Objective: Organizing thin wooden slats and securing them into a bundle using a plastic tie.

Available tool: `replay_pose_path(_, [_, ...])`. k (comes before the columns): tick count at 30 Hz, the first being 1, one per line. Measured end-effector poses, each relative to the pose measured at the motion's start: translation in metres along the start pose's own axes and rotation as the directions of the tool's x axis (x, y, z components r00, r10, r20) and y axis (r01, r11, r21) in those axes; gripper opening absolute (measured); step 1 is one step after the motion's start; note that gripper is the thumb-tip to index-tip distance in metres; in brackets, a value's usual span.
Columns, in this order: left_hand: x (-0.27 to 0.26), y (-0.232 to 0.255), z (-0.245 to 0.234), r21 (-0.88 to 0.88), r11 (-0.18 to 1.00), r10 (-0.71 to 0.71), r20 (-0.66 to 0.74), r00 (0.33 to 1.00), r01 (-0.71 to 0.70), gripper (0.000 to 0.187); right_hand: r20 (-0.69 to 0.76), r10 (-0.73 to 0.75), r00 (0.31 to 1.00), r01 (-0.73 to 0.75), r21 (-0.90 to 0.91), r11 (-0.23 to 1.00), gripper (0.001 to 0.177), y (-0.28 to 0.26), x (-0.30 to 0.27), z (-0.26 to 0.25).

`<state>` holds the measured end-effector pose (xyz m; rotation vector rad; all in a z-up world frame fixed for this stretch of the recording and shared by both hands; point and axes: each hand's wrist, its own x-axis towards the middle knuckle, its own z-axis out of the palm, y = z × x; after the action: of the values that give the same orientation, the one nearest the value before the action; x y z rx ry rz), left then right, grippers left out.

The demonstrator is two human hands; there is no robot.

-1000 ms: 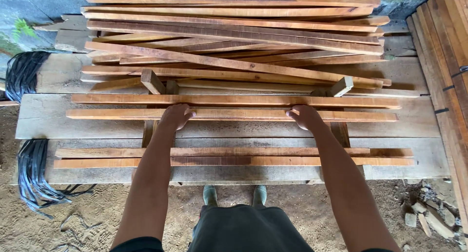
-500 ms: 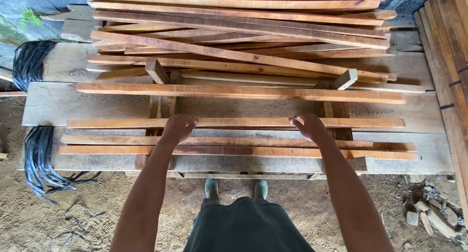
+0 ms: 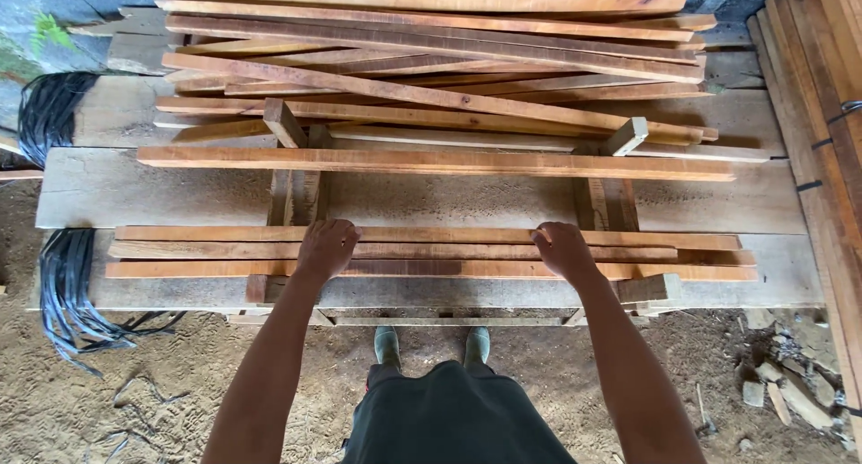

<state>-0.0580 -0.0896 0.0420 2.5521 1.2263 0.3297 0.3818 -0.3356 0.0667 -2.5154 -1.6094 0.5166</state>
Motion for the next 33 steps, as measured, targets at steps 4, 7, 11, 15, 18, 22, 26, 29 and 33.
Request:
replay_pose_path(4, [0.0,-0.013,0.026,0.067,0.997,0.022,0.034,0.999,-0.024,0.031,-0.353,-0.186,0.917,0.167,-0.083,0.982,0.026,0.011,0.003,0.038])
replay_pose_path(7, [0.002,-0.006,0.051,0.14,0.987,0.096,-0.088,0.992,-0.083,0.036,-0.503,-0.22,0.836,0.143,-0.188,0.972,0.029,-0.002,0.006,0.057])
replay_pose_path(11, [0.007,0.037,0.08,0.079,0.976,0.217,-0.277,0.936,-0.203,0.031,-0.558,-0.286,0.779,0.252,-0.138,0.958,0.032,-0.049,0.017,0.081])
replay_pose_path(15, [0.009,0.09,0.064,0.044,0.978,0.207,-0.204,0.957,-0.203,0.038,-0.514,-0.372,0.773,0.371,-0.11,0.922,0.03,-0.11,0.026,0.089])
replay_pose_path(18, [0.008,0.088,0.053,0.011,0.974,0.226,-0.174,0.959,-0.227,0.038,-0.453,-0.372,0.81,0.384,-0.07,0.921,0.031,-0.117,0.022,0.078])
replay_pose_path(22, [0.004,0.042,0.056,0.07,0.967,0.255,-0.324,0.911,-0.245,0.031,-0.389,-0.379,0.84,0.391,-0.051,0.919,0.036,-0.083,0.019,0.066])
replay_pose_path(26, [-0.004,-0.005,0.029,0.132,0.977,0.207,-0.4,0.893,-0.167,0.023,-0.489,-0.204,0.848,0.153,-0.142,0.978,0.036,-0.036,0.0,0.042])
replay_pose_path(29, [-0.003,-0.019,0.044,0.141,0.987,0.122,-0.388,0.913,-0.072,0.029,-0.5,-0.16,0.851,0.075,-0.186,0.98,0.036,-0.012,-0.008,0.038])
replay_pose_path(33, [-0.002,-0.007,0.034,0.119,0.993,0.058,-0.361,0.931,-0.016,0.036,-0.448,-0.104,0.888,0.032,-0.165,0.986,0.039,-0.014,-0.008,0.034])
